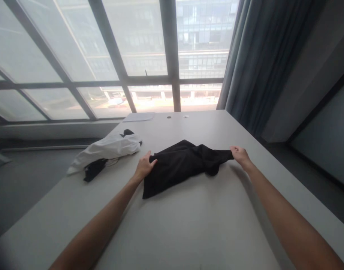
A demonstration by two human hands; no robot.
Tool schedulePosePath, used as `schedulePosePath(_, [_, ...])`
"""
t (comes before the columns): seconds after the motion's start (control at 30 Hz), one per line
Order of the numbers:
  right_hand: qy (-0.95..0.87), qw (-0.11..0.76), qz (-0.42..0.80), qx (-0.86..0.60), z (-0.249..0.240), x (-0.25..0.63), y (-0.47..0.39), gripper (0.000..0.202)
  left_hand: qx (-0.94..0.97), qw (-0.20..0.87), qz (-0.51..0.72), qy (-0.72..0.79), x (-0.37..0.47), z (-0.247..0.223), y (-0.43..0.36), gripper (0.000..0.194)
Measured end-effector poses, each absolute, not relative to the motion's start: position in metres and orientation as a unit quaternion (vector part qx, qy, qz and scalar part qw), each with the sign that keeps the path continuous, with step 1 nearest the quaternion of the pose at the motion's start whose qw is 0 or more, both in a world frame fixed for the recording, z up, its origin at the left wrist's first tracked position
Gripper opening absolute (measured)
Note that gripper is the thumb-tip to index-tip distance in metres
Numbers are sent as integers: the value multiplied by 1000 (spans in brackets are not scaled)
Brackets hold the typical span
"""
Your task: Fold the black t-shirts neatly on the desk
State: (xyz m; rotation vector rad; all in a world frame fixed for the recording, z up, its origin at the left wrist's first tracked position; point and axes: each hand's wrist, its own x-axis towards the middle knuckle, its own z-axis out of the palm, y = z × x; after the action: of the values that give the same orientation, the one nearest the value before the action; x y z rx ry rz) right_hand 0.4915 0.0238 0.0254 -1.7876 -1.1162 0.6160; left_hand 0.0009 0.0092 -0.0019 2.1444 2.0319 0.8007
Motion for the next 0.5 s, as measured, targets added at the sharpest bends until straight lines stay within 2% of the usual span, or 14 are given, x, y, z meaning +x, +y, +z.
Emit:
schedulePosePath(0.1, [-570, 382, 226, -691, 28, 478, 26, 24, 711, 59, 237, 659, 0, 9, 11, 35])
schedulePosePath(0.17, [-629, 358, 212, -657, 30, 477, 21, 23, 725, 56, 263, 634, 1, 18, -1, 27])
schedulePosePath(0.3, [-643, 431, 192, -603, 35, 501, -7, 24, 775, 88, 374, 501, 2, 39, -57, 17])
schedulePosePath(0.4, [-623, 473, 297, -547, 37, 529, -39, 27, 817, 170, 365, 413, 3, 51, -108, 23])
schedulePosePath(0.5, [-594, 466, 399, -521, 36, 556, -74, 27, 848, 262, 284, 362, 4, 59, -153, 38])
